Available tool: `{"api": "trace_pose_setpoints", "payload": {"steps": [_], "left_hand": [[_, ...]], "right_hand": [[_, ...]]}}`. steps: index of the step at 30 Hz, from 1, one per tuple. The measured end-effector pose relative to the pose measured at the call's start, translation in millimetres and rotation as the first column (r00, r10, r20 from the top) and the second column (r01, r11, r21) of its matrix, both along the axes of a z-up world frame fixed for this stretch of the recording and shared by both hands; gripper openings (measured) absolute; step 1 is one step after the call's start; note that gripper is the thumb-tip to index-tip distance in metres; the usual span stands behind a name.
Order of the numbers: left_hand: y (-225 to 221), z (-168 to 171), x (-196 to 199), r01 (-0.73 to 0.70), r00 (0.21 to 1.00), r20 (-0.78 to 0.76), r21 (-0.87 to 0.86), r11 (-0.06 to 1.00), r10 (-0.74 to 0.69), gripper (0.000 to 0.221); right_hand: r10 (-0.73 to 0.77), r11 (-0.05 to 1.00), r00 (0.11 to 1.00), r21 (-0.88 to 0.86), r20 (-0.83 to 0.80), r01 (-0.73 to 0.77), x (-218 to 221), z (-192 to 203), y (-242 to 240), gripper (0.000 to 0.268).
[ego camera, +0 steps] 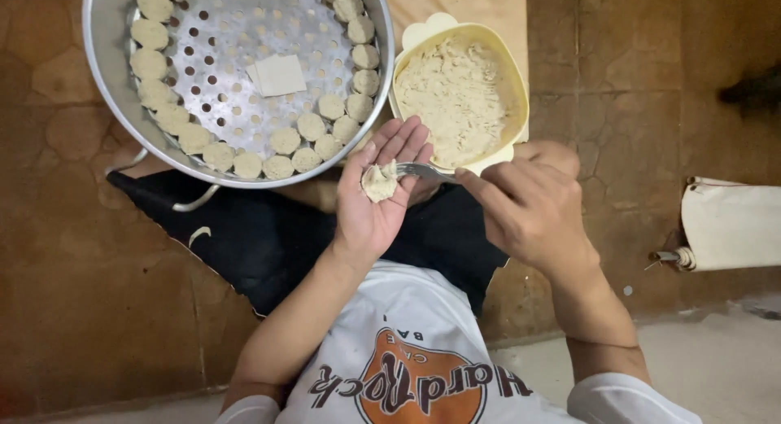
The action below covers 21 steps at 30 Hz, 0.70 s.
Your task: Filling dumpling wrappers with a mixture using a fork and arranging them in a large metal steamer tray.
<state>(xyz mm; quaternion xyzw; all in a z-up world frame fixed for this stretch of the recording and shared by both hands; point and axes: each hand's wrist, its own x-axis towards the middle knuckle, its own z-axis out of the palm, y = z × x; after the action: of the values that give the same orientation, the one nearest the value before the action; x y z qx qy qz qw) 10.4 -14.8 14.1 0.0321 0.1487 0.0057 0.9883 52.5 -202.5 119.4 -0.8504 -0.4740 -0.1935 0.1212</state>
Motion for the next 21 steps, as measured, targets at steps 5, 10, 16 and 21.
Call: {"api": "trace_pose_setpoints", "payload": {"steps": [5,10,16,21], "left_hand": [[6,9,-2,-0.003,0.999,0.053,-0.003,1.000,0.003,0.038],[18,23,-3,-0.030,0.997,0.065,0.005,1.000,0.030,0.034],[27,36,-8,-0.044,0.999,0.026,0.011,0.999,0.043,0.031],[31,41,-10,-0.047,0.999,0.013,0.028,0.999,0.046,0.028]], "right_hand": [[0.006,0.998,0.995,-0.069,0.097,0.001,-11,7,2,0.033],[-0.004,0.999,0.991,-0.053,0.130,0.011,-17,15,15,0.035],[-0.031,0.999,0.988,-0.037,0.153,0.037,-23,25,27,0.036],[-0.041,0.998,0.985,-0.029,0.169,0.047,-25,24,25,0.035]]}}
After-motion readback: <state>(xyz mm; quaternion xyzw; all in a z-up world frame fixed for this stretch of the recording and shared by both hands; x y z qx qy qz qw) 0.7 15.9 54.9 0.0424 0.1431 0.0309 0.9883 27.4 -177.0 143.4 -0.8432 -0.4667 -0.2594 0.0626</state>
